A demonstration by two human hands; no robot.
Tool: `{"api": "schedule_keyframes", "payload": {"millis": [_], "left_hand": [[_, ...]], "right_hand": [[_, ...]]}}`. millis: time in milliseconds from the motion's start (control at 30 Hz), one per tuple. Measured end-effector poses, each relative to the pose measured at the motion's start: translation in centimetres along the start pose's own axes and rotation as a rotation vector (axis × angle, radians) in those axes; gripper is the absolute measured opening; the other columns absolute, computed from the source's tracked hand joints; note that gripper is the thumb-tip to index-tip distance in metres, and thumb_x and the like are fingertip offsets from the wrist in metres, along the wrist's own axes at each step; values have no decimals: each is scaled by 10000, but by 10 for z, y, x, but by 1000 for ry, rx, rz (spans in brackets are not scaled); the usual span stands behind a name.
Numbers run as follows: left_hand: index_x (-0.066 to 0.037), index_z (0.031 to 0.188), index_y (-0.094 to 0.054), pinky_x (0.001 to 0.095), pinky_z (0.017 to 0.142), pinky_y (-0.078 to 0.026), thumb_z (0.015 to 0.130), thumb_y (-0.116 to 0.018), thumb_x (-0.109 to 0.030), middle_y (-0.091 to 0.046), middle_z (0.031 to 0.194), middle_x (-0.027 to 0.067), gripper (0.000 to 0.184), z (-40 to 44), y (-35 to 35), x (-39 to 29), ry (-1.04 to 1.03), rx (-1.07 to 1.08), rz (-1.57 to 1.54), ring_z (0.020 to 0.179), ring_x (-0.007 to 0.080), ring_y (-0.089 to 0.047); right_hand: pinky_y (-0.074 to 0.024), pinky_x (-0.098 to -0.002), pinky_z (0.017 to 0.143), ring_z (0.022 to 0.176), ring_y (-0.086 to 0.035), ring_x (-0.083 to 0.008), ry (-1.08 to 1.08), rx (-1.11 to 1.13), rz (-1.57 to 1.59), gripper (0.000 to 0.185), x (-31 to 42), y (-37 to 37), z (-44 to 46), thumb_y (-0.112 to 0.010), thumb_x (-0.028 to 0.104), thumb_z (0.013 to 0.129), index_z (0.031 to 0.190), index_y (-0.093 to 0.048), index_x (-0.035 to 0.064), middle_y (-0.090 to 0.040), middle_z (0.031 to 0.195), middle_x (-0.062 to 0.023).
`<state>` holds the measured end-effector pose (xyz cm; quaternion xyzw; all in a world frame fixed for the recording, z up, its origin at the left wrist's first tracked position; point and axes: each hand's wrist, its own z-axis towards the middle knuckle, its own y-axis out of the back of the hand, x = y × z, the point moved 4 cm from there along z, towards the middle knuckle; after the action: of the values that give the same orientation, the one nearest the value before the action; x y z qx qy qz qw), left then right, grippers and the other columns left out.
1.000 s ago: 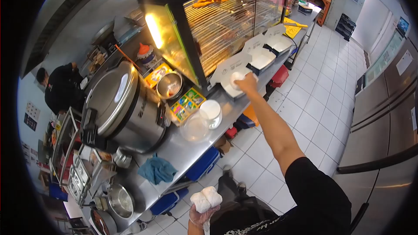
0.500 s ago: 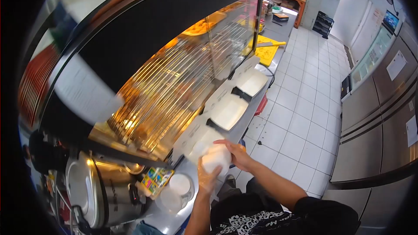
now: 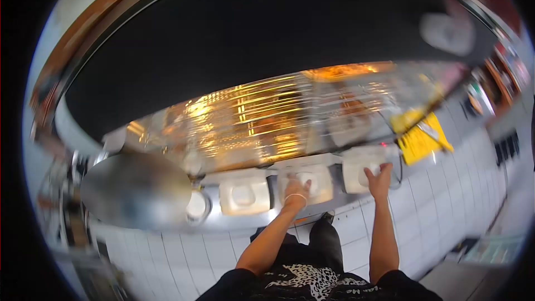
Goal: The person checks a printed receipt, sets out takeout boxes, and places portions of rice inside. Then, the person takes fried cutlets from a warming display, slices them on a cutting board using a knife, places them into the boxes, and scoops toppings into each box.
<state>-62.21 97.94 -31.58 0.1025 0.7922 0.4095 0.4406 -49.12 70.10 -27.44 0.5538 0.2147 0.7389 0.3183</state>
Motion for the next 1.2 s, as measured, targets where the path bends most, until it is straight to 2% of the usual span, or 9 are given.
{"api": "schedule_keyframes", "payload": {"millis": [200,367,433,533,733,833,867,1000,1200], "left_hand": [[1,1285,-563,466,1051,-438,900,-664,-257,-597,1243,251,474,-48,87,-37,4,-123,48,1184,397,-569],[84,1379,-393,495,1075,-369,882,-647,-84,-487,1324,257,583,-73,277,13,-21,-1332,30,1249,381,-464],[78,1393,-375,477,1080,-372,884,-660,-71,-483,1312,246,602,-51,315,43,-97,-1429,-212,1247,373,-453],[71,1340,-424,452,1038,-399,894,-665,-80,-503,1277,231,529,-36,330,43,19,-1481,-62,1193,349,-496],[33,1185,-590,371,954,-462,920,-615,-79,-630,1152,156,289,-48,326,52,-19,-1266,-390,1079,249,-606],[-9,1107,-650,357,879,-491,957,-557,-154,-669,1080,130,228,-52,343,59,-294,-962,-485,1024,213,-634],[-43,1104,-668,381,872,-503,969,-530,-189,-697,1078,116,242,-50,354,55,-334,-1044,-620,1025,216,-652],[-8,1125,-646,412,876,-518,1017,-506,-377,-707,1045,189,410,-11,417,-21,-611,-953,121,981,339,-683],[-8,1227,-613,409,916,-522,1022,-503,-352,-682,1157,217,415,146,418,-96,-371,-447,624,1085,333,-672]], "right_hand": [[-478,-398,819,905,-589,-306,-220,513,-85,454,-20,-36,28,-844,296,777,987,-574,-2,-581,1000,-178],[-474,-413,842,967,-584,-303,200,278,-150,278,-12,-28,22,-743,172,846,1042,-601,34,-566,1095,-165],[-468,-411,845,974,-580,-304,153,278,-29,212,39,-7,16,-702,119,863,1034,-609,33,-562,1112,-160],[-464,-415,843,958,-575,-299,158,287,84,201,97,3,-1,-684,83,860,1039,-613,31,-567,1075,-150],[-482,-416,942,1105,-592,-336,459,447,439,272,267,-28,-61,-710,42,817,1079,-638,21,-614,1122,-170],[-483,-450,966,1157,-567,-402,660,616,532,468,355,-48,-93,-717,77,829,1266,-559,25,-545,1283,-213],[-479,-459,971,1169,-558,-413,665,602,534,533,372,-53,-97,-714,79,831,1320,-508,23,-517,1316,-225],[-470,-468,986,1194,-537,-434,656,510,544,659,389,-55,-107,-707,71,835,1415,-402,6,-478,1350,-252],[-462,-456,1005,1216,-522,-444,525,537,572,643,365,-36,-95,-701,50,836,1404,-406,-8,-475,1354,-245]]}}
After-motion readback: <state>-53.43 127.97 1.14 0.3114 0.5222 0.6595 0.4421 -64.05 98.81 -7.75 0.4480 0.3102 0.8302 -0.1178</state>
